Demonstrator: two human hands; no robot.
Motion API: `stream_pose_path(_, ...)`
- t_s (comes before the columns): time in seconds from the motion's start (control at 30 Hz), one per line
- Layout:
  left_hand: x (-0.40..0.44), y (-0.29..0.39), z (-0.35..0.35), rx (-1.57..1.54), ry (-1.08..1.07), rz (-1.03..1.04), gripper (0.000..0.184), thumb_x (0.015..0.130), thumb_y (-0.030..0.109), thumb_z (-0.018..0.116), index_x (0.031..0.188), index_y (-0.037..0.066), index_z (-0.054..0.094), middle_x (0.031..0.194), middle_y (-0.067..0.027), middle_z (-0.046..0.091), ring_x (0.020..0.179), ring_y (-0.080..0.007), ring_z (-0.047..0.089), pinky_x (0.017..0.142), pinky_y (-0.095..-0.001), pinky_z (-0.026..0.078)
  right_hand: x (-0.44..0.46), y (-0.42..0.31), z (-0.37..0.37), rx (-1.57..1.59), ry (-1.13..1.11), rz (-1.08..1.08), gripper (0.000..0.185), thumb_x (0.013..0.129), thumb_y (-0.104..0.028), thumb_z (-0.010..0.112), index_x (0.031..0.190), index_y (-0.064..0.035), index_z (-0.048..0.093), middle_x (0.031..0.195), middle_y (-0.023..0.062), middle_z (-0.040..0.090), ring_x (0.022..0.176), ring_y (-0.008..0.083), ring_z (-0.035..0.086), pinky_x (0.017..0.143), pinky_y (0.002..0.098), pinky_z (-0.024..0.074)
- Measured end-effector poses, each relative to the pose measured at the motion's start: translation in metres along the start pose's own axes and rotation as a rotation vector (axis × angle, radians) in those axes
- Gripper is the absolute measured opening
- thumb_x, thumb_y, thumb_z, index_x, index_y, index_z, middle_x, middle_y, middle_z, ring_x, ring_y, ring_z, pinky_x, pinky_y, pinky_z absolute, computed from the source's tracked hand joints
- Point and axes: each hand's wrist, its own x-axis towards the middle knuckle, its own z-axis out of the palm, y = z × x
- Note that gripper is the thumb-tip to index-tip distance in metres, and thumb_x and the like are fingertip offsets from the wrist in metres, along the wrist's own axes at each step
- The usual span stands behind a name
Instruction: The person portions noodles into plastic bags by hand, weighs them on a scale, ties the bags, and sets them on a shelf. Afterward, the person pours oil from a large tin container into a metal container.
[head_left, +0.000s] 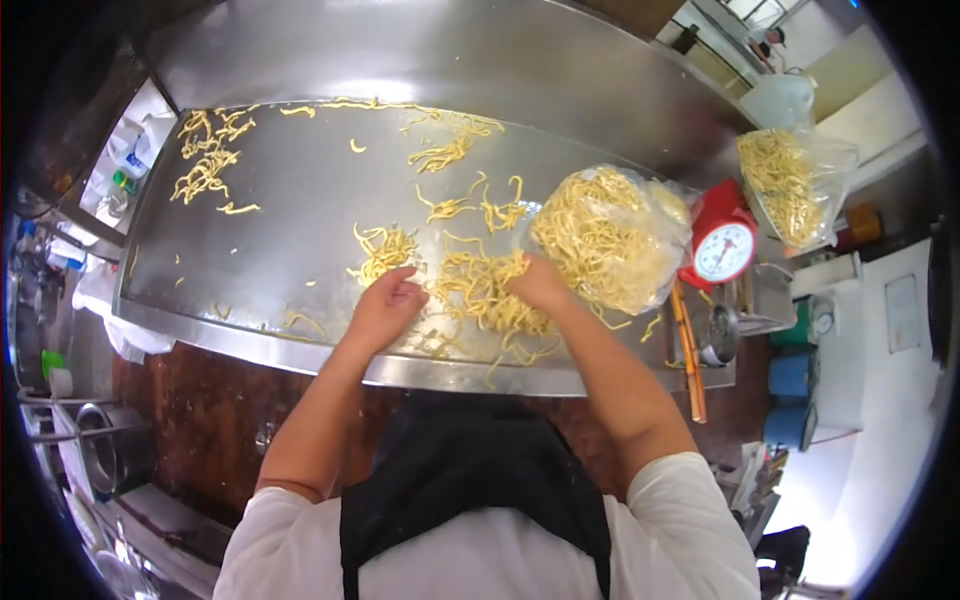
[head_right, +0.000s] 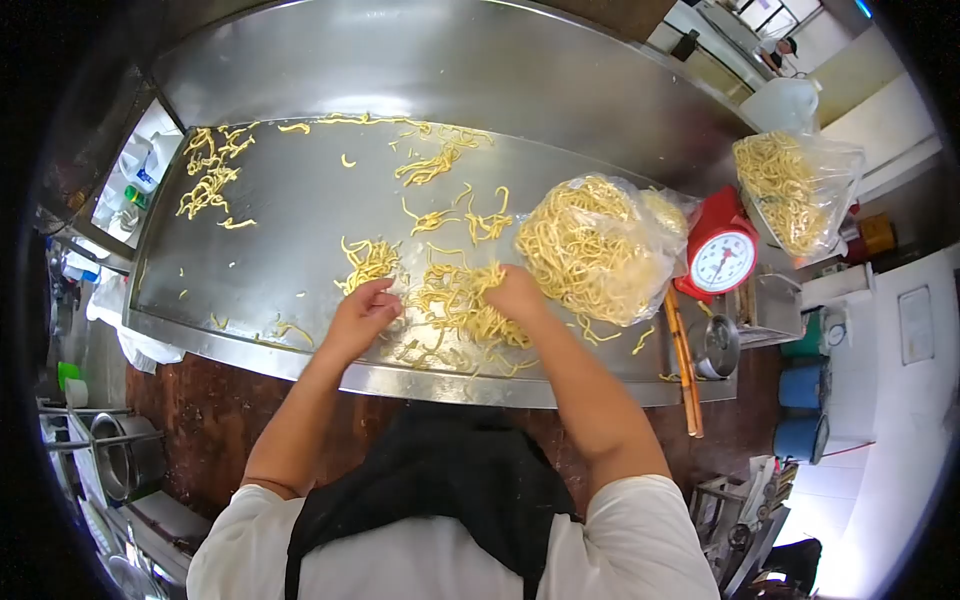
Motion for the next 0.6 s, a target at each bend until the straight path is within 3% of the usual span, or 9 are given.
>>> stream_pose_path(0.1, -0.003, 0.014, -0.007, -0.122, -0.012, -0.025, 0.046, 0.083, 0.017, 0.067, 0.123, 0.001, 0.051, 0.097, -0.0082, 0.063, 0.09, -0.0137, 0.06, 0.082, -0.0266, 0.048, -0.047, -0.067, -0.087, 0.448, -0.072, 0.194, 0.031, 0.071, -0.004, 0.065, 0.102, 0.0012, 0.062, 0.092, 0.0129, 0.067, 0.088, 0.0215, 0.065, 0.076, 0.0321, 0.0522)
stream_pose_path(0.17, 0.001, 0.035, -0.002, -0.143, -0.014, 0.006, 0.045, 0.084, 0.017, 0.066, 0.123, 0.0, 0.051, 0.098, -0.0077, 0.063, 0.089, -0.0128, 0.06, 0.081, -0.0259, 0.048, -0.046, -0.054, -0.118, 0.736, -0.089, 0.063, 0.028, 0.072, 0.0, 0.065, 0.1, 0.0008, 0.062, 0.09, 0.0089, 0.066, 0.084, 0.0174, 0.064, 0.073, 0.0294, 0.0529)
stream_pose_path(0.3, 0.014, 0.093, 0.018, -0.17, -0.003, 0.113, 0.045, 0.085, 0.016, 0.066, 0.122, -0.003, 0.05, 0.097, -0.0069, 0.063, 0.089, -0.0118, 0.059, 0.081, -0.0249, 0.047, -0.073, -0.066, -0.206, 0.882, 0.031, -0.175, 0.031, 0.072, -0.002, 0.069, 0.102, 0.0007, 0.062, 0.092, 0.0069, 0.065, 0.082, 0.0163, 0.063, 0.073, 0.0303, 0.053)
stream_pose_path(0.43, 0.039, 0.15, 0.055, -0.178, -0.006, 0.277, 0.043, 0.085, 0.015, 0.065, 0.122, -0.003, 0.051, 0.097, -0.0059, 0.062, 0.089, -0.0107, 0.058, 0.081, -0.0236, 0.046, -0.096, -0.051, -0.298, 0.81, 0.072, -0.407, 0.031, 0.076, -0.004, 0.066, 0.106, -0.0018, 0.06, 0.095, 0.0058, 0.065, 0.082, 0.0166, 0.064, 0.071, 0.0287, 0.0523)
stream_pose_path(0.6, 0.058, 0.264, 0.141, 0.002, 0.004, 0.453, 0.042, 0.087, 0.024, 0.06, 0.123, 0.003, 0.053, 0.102, -0.0069, 0.064, 0.089, -0.0119, 0.06, 0.076, -0.0242, 0.045, -0.123, -0.013, -0.405, 0.914, 0.019, -0.579, 0.026, 0.077, -0.006, 0.066, 0.101, 0.0051, 0.061, 0.089, 0.0129, 0.066, 0.074, 0.0198, 0.067, 0.065, 0.0305, 0.0565)
